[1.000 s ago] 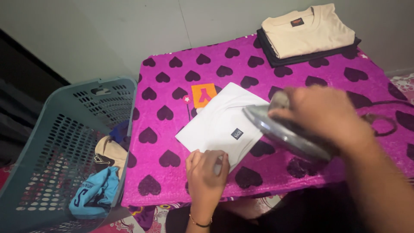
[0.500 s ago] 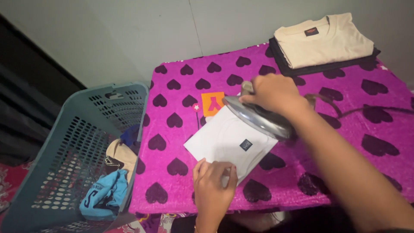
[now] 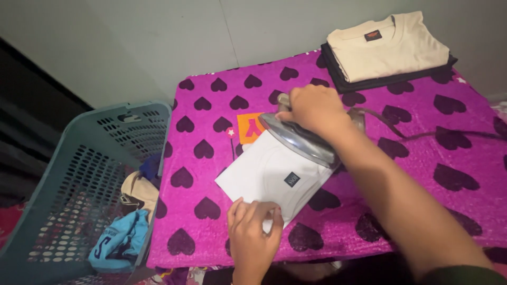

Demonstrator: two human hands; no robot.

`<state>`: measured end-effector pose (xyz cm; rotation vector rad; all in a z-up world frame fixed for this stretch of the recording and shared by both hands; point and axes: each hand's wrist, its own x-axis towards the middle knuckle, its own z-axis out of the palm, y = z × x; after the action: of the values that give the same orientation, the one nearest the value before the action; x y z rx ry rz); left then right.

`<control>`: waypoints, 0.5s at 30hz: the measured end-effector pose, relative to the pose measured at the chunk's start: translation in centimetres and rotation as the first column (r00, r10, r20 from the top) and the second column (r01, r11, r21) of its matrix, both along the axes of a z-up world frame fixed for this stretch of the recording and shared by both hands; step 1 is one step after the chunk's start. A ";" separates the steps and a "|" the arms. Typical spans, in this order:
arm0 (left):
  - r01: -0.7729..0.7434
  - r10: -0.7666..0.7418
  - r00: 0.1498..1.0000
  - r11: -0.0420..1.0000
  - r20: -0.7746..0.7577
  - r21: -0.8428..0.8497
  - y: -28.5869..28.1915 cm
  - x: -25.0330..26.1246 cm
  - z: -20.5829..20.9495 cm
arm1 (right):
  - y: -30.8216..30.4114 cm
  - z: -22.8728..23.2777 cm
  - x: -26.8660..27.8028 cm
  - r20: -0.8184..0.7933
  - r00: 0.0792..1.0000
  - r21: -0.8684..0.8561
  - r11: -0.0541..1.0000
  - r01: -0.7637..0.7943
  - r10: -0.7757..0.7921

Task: Ironing and folding white clothes on a table.

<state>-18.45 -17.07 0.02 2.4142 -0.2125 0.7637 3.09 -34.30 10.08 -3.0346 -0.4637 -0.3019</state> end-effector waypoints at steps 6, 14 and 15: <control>0.004 -0.004 1.000 1.000 0.019 0.004 0.5 0.3 -0.7 | -1.9 1.3 -1.6 -0.105 0.994 0.005 1.000 0.027 -0.026; 0.110 -0.129 0.895 0.991 -0.428 -0.070 3.4 3.4 3.4 | -7.0 3.1 -6.9 -0.216 0.963 -0.068 0.986 0.151 -0.162; 0.116 -0.136 0.896 0.991 -0.424 -0.072 3.7 4.2 4.1 | -7.9 3.3 -7.4 -0.212 0.963 -0.070 0.985 0.157 -0.169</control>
<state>-14.24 -13.39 4.09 2.4266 -0.1693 0.1641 -4.32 -42.20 13.38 -3.1127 -0.2098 0.0375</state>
